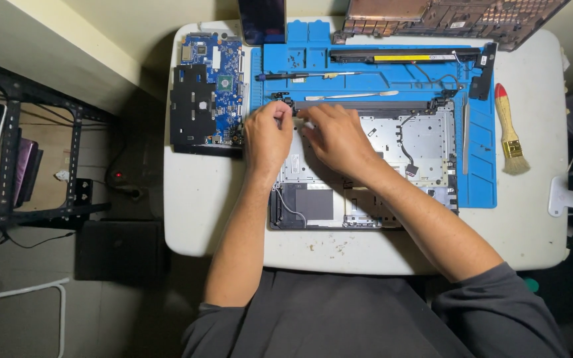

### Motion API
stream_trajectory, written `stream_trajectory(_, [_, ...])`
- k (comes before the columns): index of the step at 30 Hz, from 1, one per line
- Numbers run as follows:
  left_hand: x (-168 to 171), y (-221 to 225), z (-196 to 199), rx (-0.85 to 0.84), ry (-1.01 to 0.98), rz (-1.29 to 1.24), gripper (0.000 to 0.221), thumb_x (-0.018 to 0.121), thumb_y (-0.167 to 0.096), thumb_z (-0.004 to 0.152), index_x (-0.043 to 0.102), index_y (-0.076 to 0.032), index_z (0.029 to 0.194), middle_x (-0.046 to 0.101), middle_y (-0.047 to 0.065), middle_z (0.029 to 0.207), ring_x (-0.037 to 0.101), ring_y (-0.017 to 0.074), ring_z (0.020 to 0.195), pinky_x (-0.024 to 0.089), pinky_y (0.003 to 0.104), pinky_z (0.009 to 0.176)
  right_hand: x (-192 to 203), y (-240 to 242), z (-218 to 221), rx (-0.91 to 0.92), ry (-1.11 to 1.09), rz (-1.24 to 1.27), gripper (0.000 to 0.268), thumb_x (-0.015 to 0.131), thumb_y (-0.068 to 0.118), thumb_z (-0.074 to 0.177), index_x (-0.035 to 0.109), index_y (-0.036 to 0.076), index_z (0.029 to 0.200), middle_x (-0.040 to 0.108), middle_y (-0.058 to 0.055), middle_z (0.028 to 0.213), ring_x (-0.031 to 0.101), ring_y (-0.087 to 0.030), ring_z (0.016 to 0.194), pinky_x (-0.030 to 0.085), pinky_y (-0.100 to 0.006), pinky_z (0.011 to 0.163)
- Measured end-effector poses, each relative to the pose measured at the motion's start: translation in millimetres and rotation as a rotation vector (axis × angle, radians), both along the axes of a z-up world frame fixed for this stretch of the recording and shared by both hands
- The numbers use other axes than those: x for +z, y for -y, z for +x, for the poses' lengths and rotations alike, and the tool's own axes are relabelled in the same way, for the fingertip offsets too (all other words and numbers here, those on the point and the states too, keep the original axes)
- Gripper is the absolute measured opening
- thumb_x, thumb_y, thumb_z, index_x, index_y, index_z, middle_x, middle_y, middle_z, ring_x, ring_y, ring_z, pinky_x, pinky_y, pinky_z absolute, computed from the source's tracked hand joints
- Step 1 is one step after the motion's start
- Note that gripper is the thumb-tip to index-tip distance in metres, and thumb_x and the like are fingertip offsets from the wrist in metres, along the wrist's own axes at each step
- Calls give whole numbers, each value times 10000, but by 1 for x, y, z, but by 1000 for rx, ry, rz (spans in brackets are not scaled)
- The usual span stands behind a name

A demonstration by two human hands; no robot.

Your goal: The person works on a disassembled laptop placed on a blue anti-static mat. They connect and adjust internal ribbon cables and components within the laptop chassis, handling the motherboard and other parts with their hands. The task involves careful manipulation of small connectors and wires.

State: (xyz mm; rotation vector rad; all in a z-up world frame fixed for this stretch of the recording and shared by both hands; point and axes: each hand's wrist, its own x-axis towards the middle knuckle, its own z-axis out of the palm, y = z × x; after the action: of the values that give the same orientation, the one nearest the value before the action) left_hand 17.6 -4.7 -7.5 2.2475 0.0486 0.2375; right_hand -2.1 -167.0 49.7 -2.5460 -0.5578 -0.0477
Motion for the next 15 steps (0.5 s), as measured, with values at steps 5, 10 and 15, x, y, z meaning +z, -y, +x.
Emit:
stream_trajectory(5, [13, -3, -2, 0, -73, -28, 74, 728, -141, 889, 783, -165, 933, 790, 51, 866, 747, 315, 875, 583, 432, 795, -4, 1, -5, 6, 79, -173, 393, 668, 45, 914, 633, 139, 1294, 662, -99, 1164, 646, -309, 998, 427, -476, 894])
stream_trajectory(10, [19, 4, -8, 29, -103, -16, 74, 744, -174, 888, 794, -206, 931, 794, -7, 849, 761, 233, 856, 575, 366, 803, -14, 3, 8, -50, 41, -43, 292, 647, 84, 951, 666, 122, 1240, 654, -82, 1125, 640, -318, 1009, 430, -449, 882])
stream_trajectory(15, [14, 9, -10, 3, -85, -63, 137, 794, -196, 803, 740, -195, 930, 784, 3, 819, 745, 261, 875, 564, 381, 815, -26, 1, 31, -178, -153, 253, 230, 628, 299, 1027, 725, 92, 1007, 749, -146, 881, 698, -429, 908, 534, -503, 790])
